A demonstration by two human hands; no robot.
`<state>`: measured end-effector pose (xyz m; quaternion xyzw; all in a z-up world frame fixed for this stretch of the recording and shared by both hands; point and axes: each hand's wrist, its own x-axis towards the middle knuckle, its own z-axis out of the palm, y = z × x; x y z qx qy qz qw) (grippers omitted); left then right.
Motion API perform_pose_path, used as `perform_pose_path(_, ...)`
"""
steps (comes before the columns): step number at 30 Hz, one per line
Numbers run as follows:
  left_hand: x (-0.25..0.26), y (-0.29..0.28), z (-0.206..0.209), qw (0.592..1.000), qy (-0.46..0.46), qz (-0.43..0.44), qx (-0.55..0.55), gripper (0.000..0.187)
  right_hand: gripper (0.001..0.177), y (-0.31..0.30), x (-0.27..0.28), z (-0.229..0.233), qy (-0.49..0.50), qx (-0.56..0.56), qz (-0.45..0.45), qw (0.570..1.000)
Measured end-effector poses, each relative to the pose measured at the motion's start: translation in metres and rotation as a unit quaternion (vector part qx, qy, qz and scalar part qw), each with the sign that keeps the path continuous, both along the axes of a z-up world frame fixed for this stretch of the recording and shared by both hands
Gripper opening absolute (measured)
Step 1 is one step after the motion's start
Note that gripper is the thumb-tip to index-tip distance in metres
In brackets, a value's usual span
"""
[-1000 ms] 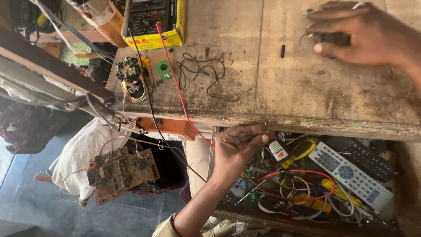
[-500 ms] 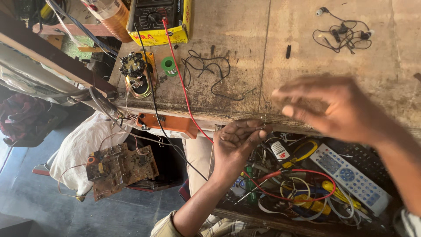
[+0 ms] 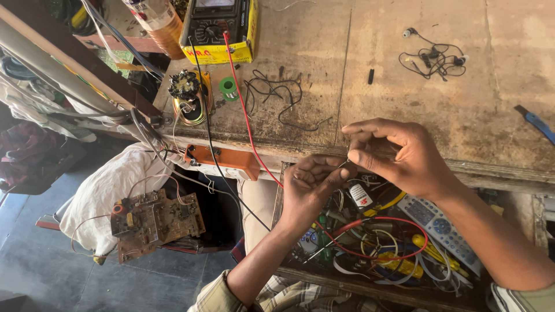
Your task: The person uses a multimeter to test a small electronic component, then applies flux with a brush and solders the component using a soldering iron. The person works on a cluttered wooden workbench with various tools and electronic parts visible.
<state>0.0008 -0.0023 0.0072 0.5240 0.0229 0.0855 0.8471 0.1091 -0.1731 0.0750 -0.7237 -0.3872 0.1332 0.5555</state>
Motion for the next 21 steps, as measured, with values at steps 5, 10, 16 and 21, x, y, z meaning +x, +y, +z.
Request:
perform_pose_path(5, 0.001, -0.001, 0.0, 1.0, 0.006, 0.004, 0.015, 0.024, 0.037, -0.004, 0.0, -0.003, 0.057, 0.048, -0.007, 0.997)
perform_pose_path(10, 0.001, -0.001, -0.001, 0.999, -0.012, -0.006, 0.046, 0.021, 0.036, -0.006, 0.002, -0.007, 0.047, 0.044, -0.006, 0.998)
perform_pose_path(16, 0.0, -0.001, 0.003, 1.0, -0.002, -0.007, 0.015, 0.02, 0.035, -0.009, 0.004, -0.011, 0.085, 0.066, -0.023, 0.994)
perform_pose_path(21, -0.002, -0.002, 0.006, 0.999, -0.003, 0.015, 0.04, 0.02, 0.035, -0.008, 0.004, -0.007, 0.065, 0.08, -0.019, 0.994)
